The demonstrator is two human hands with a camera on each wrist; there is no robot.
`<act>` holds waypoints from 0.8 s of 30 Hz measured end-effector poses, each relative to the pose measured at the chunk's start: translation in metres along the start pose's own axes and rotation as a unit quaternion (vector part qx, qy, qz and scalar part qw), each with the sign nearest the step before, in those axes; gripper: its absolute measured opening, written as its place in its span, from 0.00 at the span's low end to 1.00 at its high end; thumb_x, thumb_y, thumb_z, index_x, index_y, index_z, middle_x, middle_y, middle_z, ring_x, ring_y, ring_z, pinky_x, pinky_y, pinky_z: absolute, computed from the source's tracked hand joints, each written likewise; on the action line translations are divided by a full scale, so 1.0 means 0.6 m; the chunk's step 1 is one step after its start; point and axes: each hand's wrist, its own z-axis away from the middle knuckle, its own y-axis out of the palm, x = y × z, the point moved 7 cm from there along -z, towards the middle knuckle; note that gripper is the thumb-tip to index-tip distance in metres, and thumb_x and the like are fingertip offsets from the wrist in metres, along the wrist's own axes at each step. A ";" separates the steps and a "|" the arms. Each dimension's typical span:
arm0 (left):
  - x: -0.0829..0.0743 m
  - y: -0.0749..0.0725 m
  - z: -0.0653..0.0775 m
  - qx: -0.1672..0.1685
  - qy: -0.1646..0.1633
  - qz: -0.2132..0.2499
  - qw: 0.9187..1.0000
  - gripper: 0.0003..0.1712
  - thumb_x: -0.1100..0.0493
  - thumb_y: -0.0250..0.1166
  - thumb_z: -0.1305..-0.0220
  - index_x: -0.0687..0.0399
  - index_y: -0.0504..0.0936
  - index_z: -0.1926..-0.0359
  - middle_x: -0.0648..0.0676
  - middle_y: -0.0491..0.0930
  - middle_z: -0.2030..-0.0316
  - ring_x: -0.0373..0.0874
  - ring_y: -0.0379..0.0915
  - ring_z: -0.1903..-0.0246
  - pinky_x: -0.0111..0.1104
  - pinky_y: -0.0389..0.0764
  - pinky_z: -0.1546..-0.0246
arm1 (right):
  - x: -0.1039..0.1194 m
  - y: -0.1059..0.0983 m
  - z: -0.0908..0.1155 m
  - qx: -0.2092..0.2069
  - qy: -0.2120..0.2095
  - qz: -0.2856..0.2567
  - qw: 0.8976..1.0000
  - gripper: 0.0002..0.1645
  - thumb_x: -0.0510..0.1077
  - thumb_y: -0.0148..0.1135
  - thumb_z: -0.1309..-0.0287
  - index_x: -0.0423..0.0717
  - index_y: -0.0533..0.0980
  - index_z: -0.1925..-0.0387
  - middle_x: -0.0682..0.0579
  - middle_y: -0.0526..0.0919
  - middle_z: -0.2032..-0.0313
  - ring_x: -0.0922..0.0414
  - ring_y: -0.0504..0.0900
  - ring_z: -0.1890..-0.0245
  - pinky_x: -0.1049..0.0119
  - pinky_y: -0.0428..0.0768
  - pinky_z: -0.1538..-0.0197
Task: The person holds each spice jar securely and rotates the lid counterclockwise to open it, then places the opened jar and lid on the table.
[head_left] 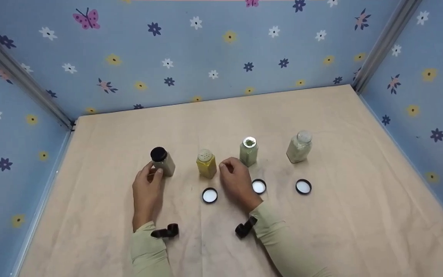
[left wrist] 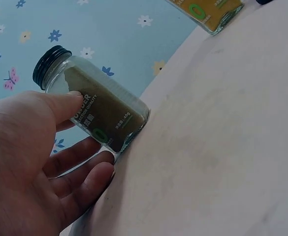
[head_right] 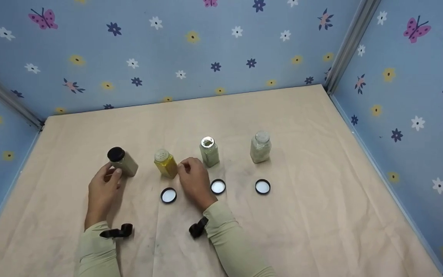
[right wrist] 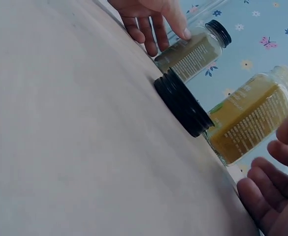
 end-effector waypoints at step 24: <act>-0.002 0.013 -0.003 0.005 -0.007 0.017 1.000 0.30 0.50 0.56 0.26 0.51 0.67 0.26 0.57 0.71 0.33 0.50 0.69 0.35 0.41 0.66 0.33 | 0.106 0.052 0.045 0.143 -0.149 -0.002 0.978 0.13 0.43 0.56 0.28 0.41 0.84 0.65 0.56 0.86 0.72 0.67 0.82 0.72 0.71 0.80 0.68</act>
